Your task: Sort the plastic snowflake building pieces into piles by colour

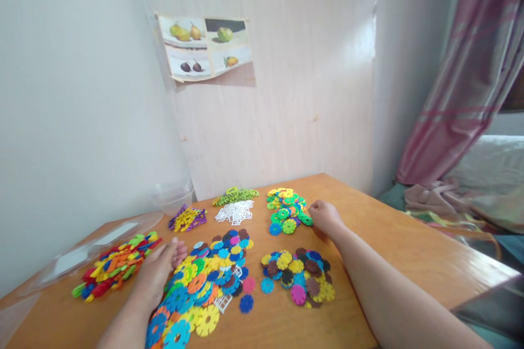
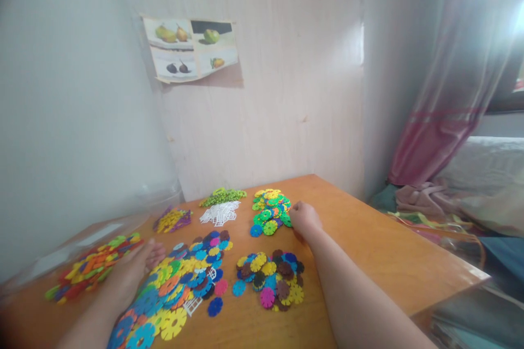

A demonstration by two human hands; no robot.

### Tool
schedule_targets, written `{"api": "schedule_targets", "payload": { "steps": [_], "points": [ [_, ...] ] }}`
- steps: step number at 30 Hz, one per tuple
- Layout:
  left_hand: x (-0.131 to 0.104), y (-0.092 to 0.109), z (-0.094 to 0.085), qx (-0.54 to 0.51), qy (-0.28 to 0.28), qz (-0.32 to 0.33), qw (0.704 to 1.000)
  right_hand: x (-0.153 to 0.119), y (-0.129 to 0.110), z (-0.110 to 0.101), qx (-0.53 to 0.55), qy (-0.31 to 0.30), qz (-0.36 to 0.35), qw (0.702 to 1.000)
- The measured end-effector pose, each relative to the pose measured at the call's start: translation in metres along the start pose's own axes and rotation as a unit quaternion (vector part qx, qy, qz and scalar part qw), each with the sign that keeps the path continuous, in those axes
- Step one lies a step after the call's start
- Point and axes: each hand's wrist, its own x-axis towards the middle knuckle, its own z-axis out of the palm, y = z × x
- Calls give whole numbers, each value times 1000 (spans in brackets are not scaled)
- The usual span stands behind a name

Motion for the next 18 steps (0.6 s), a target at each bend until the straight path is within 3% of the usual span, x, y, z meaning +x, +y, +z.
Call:
{"api": "schedule_targets", "payload": {
  "steps": [7, 12, 18],
  "points": [
    [-13, 9, 3, 1, 18, 19, 1000, -17, -21, 9, 46, 23, -54, 997],
    [-21, 13, 7, 45, 2, 49, 998, -32, -33, 21, 113, 47, -136, 983],
    [-33, 23, 15, 105, -14, 91, 990, -38, -39, 25, 145, 67, -172, 972]
  ]
}}
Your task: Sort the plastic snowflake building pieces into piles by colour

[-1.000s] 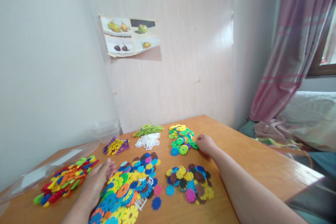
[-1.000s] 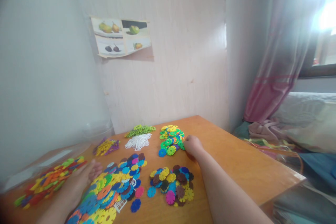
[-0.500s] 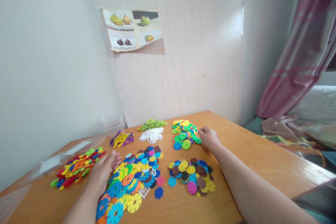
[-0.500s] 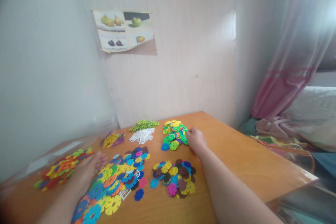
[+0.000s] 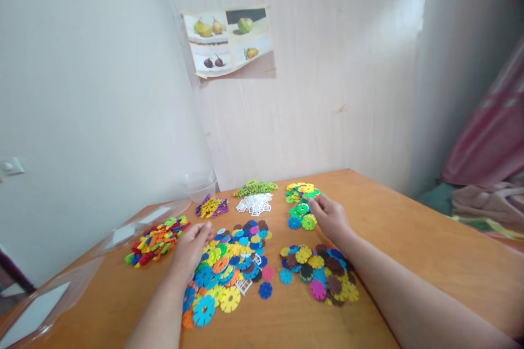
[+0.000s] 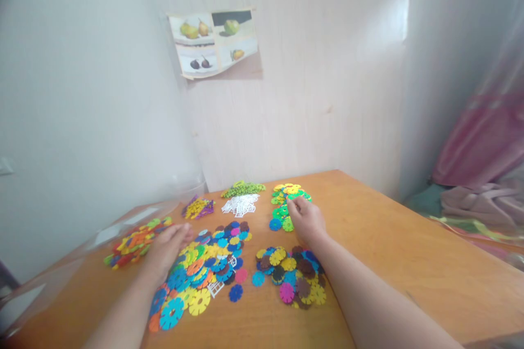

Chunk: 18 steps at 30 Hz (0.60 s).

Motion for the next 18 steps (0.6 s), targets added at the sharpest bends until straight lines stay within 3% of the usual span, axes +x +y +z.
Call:
{"api": "schedule_targets", "payload": {
  "steps": [10, 18],
  "points": [
    [-23, 34, 18, 114, -76, 55, 989, -8, -9, 11, 26, -20, -30, 999],
    [-17, 27, 12, 139, -61, 63, 986, 4, 15, -17, -47, 8, 0, 999]
  ]
}}
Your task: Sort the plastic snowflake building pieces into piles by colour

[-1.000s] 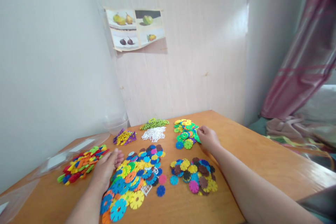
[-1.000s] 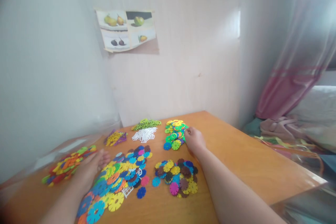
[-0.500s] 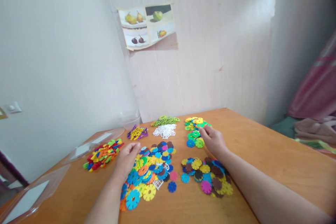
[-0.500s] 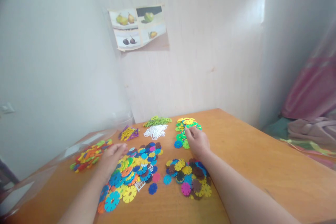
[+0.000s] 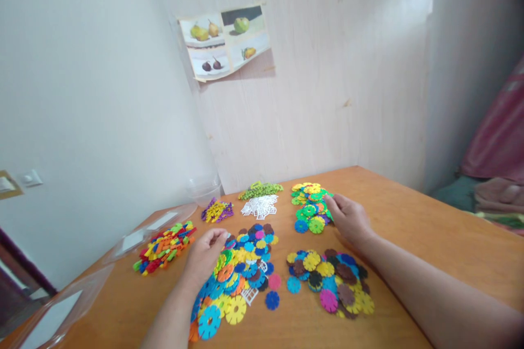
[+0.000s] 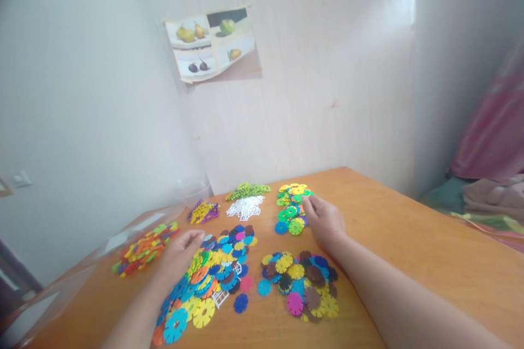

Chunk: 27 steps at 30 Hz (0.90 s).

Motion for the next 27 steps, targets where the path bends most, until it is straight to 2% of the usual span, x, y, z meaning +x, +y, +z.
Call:
{"api": "schedule_targets", "payload": {
  "steps": [4, 14, 18, 22, 27],
  "points": [
    [2, -2, -2, 4, 7, 6, 1000, 2, 15, -7, -10, -35, 11, 999],
    [2, -3, -4, 8, 30, 11, 999, 7, 28, 4, 48, -65, 45, 996],
    [2, -5, -1, 18, 11, 15, 1000, 12, 33, 6, 55, -61, 63, 995],
    [-3, 7, 4, 23, -11, 17, 1000, 14, 36, 8, 59, -50, 75, 994],
    [-15, 33, 7, 28, -101, 19, 994, 16, 38, 10, 68, -56, 68, 994]
  ]
}}
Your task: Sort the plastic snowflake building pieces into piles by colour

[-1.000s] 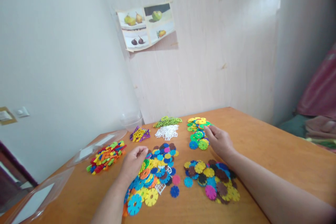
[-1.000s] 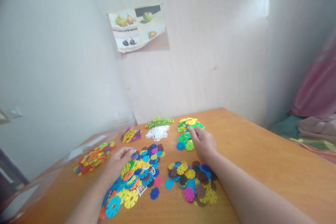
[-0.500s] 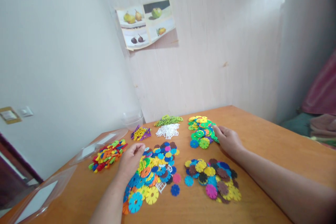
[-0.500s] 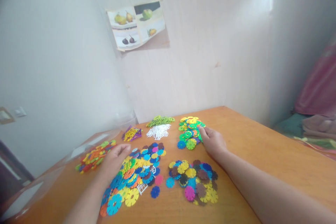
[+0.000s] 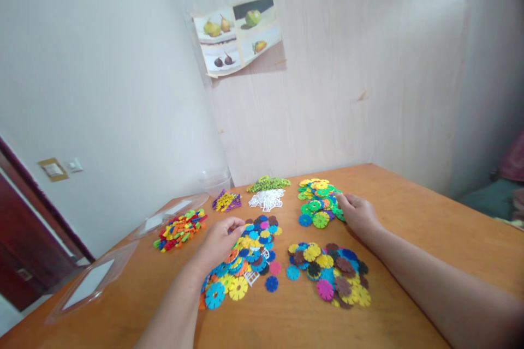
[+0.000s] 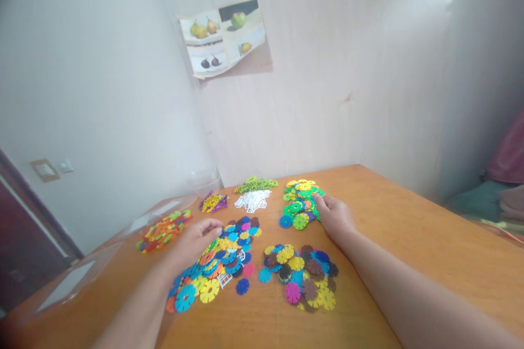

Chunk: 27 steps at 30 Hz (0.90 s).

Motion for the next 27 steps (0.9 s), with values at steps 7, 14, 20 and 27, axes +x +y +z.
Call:
{"api": "schedule_targets", "payload": {
  "steps": [7, 14, 20, 27],
  "points": [
    [-24, 23, 2, 154, -138, 82, 975, 0, 0, 2, -10, -8, 4, 1000],
    [-29, 21, 8, 241, -148, 132, 950, -1, -6, 1, -14, -15, 4, 1000],
    [-25, 16, 14, 241, -129, 146, 951, 2, -2, 4, -12, -10, -2, 1000],
    [-21, 13, 17, 188, -105, 130, 968, 3, 2, 6, -4, -14, -13, 1000]
  ]
}}
